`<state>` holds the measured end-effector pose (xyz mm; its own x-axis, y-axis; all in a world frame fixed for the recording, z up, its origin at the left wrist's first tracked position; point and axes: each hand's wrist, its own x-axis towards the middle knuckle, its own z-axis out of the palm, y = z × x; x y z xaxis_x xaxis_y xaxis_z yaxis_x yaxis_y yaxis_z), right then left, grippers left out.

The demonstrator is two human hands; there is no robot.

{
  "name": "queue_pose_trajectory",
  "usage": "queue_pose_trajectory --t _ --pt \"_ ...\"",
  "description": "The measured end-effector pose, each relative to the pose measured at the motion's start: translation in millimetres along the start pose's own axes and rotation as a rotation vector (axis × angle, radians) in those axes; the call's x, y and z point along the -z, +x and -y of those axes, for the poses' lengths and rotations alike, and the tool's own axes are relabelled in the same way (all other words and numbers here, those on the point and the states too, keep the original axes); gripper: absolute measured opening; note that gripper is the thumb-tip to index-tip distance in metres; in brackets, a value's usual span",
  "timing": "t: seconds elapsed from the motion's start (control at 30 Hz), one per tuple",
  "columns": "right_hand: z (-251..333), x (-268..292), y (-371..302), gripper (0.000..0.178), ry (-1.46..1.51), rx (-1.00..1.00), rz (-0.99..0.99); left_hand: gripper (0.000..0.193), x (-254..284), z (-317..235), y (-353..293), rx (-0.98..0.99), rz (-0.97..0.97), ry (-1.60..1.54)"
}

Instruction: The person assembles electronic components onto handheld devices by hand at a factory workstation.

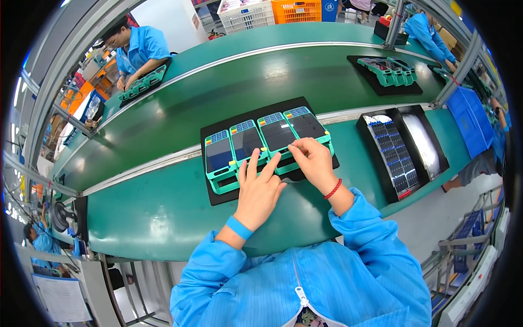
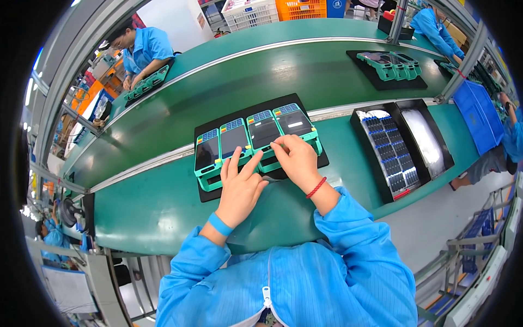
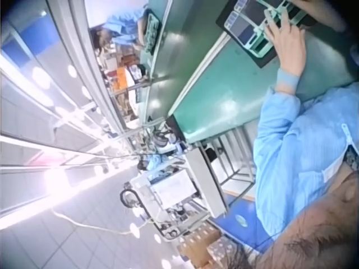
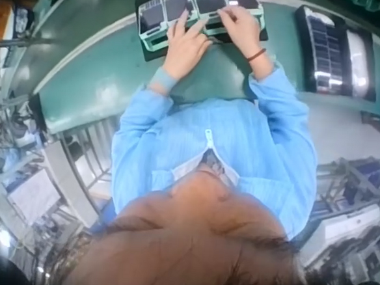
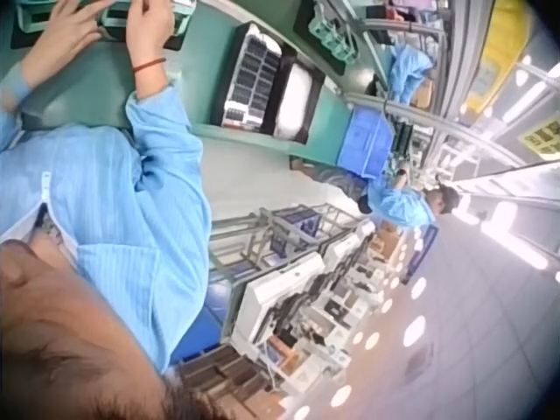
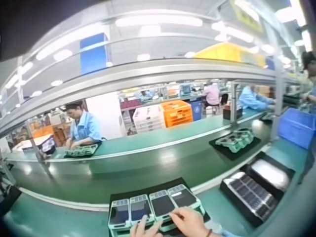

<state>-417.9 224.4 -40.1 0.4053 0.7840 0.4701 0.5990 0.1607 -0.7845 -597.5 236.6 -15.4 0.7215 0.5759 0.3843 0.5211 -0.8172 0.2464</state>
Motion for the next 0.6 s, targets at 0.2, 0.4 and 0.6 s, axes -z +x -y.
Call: queue_pose_trajectory --t 0.2,0.4,0.6 --pt "1 16 3 0.025 -0.403 0.153 -0.025 0.017 -11 1 10 -0.025 0.018 0.151" --pt "9 43 43 0.06 -0.537 0.082 0.261 0.017 -10 2 11 -0.029 0.038 0.163" --pt "10 37 74 0.06 -0.657 -0.06 0.55 0.018 -8 -1 13 -0.048 0.026 0.088"
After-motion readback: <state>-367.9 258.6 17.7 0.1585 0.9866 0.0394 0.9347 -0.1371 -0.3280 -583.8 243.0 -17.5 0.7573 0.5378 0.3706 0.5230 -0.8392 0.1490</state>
